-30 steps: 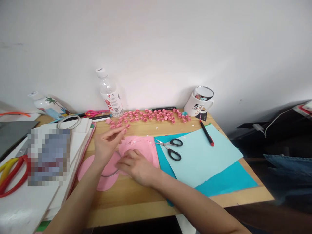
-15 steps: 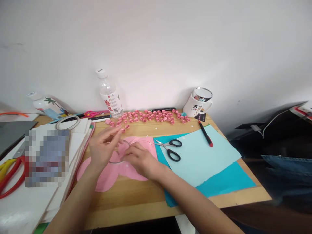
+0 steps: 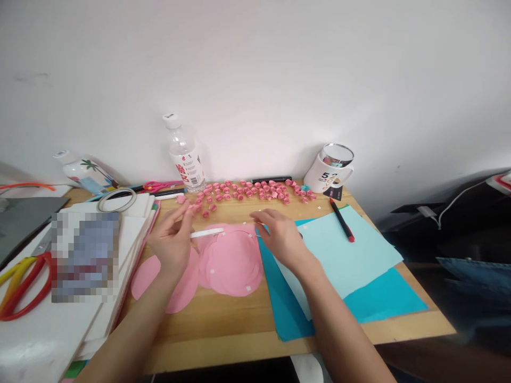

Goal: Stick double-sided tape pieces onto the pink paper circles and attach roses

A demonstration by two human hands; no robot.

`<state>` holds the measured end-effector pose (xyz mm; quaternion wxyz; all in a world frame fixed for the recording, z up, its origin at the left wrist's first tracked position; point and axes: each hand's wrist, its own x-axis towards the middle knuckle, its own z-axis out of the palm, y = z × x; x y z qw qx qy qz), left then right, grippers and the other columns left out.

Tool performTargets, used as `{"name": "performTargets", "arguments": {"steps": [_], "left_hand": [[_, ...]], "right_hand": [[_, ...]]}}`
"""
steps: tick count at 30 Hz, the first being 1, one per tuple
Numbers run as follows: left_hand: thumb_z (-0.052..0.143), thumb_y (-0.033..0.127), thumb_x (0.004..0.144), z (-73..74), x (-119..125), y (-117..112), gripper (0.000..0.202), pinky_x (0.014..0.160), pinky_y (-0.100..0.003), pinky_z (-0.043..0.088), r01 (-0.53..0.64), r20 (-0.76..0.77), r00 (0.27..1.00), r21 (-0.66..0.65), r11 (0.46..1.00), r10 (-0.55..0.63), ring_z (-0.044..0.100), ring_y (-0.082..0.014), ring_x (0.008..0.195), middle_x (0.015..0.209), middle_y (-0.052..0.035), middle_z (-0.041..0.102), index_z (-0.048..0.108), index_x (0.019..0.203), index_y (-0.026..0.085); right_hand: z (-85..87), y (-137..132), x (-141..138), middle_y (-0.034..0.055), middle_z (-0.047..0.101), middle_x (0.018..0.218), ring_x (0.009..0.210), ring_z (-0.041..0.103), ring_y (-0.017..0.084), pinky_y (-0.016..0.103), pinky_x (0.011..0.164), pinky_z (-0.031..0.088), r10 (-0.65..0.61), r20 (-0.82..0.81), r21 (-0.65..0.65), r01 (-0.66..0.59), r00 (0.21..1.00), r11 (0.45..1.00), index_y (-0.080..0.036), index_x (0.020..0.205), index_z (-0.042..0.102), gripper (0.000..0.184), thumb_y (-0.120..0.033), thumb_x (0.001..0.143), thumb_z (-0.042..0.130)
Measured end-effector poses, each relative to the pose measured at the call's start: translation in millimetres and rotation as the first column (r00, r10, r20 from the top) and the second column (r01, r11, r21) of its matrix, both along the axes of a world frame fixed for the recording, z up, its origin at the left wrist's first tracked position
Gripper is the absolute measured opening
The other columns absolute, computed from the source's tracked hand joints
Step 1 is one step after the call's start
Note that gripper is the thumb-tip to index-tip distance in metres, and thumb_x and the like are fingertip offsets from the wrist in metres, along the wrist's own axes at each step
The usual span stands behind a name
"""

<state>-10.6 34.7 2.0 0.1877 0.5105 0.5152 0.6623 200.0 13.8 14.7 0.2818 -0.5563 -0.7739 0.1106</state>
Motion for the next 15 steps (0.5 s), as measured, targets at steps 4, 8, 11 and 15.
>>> {"name": "performTargets", "arguments": {"steps": [4,8,11,15], "left_hand": [[0.065,0.029,0.074,4.8,-1,4,0.025,0.032,-0.016,0.038,-0.091,0.184,0.975,-0.174,0.981,0.123,0.045,-0.0031,0.038,0.078,-0.0038,0.069,0.072,0.095,0.019],[0.066,0.029,0.072,9.3,0,4,0.028,0.031,-0.015,0.036,-0.087,0.26,0.952,-0.268,0.96,0.159,0.043,-0.0021,0.037,0.073,-0.0024,0.069,0.072,0.097,0.018],[0.067,0.031,0.071,8.7,0,4,0.03,0.031,-0.015,0.037,-0.076,0.281,0.947,-0.268,0.96,0.154,0.044,-0.0024,0.037,0.073,-0.0022,0.068,0.071,0.098,0.019],[0.067,0.032,0.071,6.8,0,4,0.031,0.032,-0.016,0.039,-0.075,0.283,0.946,-0.277,0.958,0.156,0.046,-0.0032,0.036,0.068,-0.001,0.066,0.071,0.099,0.018]], "right_hand": [[15.2,-15,30,0.0107,0.065,0.094,0.087,0.063,0.026,0.032,0.069,0.045,-0.069,0.373,-0.276,0.181,0.925,0.944,-0.016,0.109,0.06,0.033,-0.008,0.078,0.05],[12.6,-28,40,0.0102,0.062,0.103,0.094,0.06,0.026,0.03,0.07,0.044,-0.03,0.472,-0.388,0.238,0.881,0.891,-0.019,0.12,0.052,0.048,-0.009,0.073,0.055],[3.3,-30,39,0.0107,0.06,0.103,0.097,0.058,0.026,0.03,0.069,0.043,-0.039,0.524,-0.367,0.266,0.851,0.892,-0.019,0.118,0.053,0.046,-0.008,0.074,0.051],[-6.3,-32,38,0.0098,0.061,0.101,0.094,0.06,0.024,0.029,0.066,0.043,-0.039,0.525,-0.311,0.235,0.85,0.921,-0.021,0.117,0.054,0.045,-0.007,0.076,0.046]]}}
